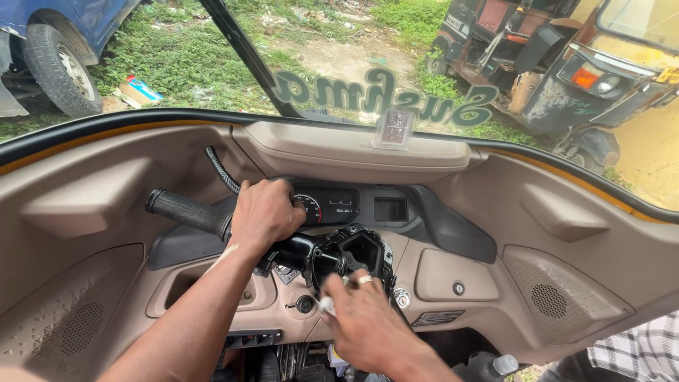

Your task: Repairing and cleaning the dashboard and engine components of an auto rickshaw.

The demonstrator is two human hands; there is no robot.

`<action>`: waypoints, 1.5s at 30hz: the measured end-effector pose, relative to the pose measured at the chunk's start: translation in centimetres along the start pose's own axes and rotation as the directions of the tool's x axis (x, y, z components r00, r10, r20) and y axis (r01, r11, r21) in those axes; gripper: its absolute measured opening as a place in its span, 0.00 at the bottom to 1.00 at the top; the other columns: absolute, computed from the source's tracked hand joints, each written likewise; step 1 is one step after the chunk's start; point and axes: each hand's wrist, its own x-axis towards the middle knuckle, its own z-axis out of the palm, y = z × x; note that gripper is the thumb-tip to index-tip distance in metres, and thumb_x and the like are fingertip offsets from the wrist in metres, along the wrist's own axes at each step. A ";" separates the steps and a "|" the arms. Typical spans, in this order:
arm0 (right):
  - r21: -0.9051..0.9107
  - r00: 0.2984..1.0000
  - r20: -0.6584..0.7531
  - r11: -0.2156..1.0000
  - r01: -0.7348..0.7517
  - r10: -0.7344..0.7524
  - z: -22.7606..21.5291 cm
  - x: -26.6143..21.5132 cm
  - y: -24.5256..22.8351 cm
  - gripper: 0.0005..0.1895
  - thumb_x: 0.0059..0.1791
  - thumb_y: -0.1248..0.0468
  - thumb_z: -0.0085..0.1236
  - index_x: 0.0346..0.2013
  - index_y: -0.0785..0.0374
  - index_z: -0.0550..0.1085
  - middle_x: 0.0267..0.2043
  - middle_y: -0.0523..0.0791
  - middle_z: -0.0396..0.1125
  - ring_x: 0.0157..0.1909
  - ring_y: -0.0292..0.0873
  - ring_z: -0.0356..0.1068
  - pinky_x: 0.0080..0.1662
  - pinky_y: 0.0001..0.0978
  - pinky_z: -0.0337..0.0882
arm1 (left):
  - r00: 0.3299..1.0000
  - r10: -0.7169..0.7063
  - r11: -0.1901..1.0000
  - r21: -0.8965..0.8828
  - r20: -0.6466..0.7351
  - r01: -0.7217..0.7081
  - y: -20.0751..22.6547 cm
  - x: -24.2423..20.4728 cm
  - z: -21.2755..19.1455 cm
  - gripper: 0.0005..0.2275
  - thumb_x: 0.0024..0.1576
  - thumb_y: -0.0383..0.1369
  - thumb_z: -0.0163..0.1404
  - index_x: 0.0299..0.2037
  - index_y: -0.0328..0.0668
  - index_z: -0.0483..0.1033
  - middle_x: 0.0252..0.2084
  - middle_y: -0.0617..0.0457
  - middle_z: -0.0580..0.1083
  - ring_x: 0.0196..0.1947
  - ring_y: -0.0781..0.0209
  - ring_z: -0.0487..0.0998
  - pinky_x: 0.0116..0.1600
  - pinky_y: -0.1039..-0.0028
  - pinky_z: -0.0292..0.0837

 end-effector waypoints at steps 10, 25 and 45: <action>-0.037 0.938 -0.258 0.972 0.230 -0.232 1.4 -1.8 4.0 0.18 0.49 0.69 0.55 0.52 0.70 0.66 0.38 0.58 0.72 0.51 0.64 0.64 0.57 0.65 0.53 | 0.999 0.025 1.000 -0.003 -0.026 -0.025 -0.4 0.4 0.3 0.10 0.45 0.34 0.52 0.29 0.37 0.84 0.31 0.36 0.79 0.37 0.37 0.80 0.66 0.54 0.59; -0.055 0.978 0.155 0.987 0.150 -0.140 -0.9 -3.4 4.7 0.35 0.53 0.46 0.59 0.63 0.68 0.61 0.40 0.57 0.71 0.43 0.61 0.72 0.44 0.52 0.71 | 1.000 0.013 1.000 0.020 0.000 -0.013 -0.1 0.4 1.0 0.11 0.49 0.37 0.52 0.31 0.37 0.84 0.30 0.37 0.79 0.37 0.40 0.80 0.60 0.59 0.64; 0.751 0.962 -0.185 0.660 0.006 0.202 -5.2 -1.9 9.3 0.17 0.47 0.66 0.66 0.48 0.65 0.72 0.42 0.51 0.72 0.41 0.45 0.75 0.43 0.38 0.79 | 0.996 -0.057 0.993 0.105 0.065 0.050 0.7 1.4 1.2 0.12 0.48 0.39 0.53 0.32 0.40 0.85 0.26 0.38 0.79 0.33 0.41 0.81 0.62 0.60 0.63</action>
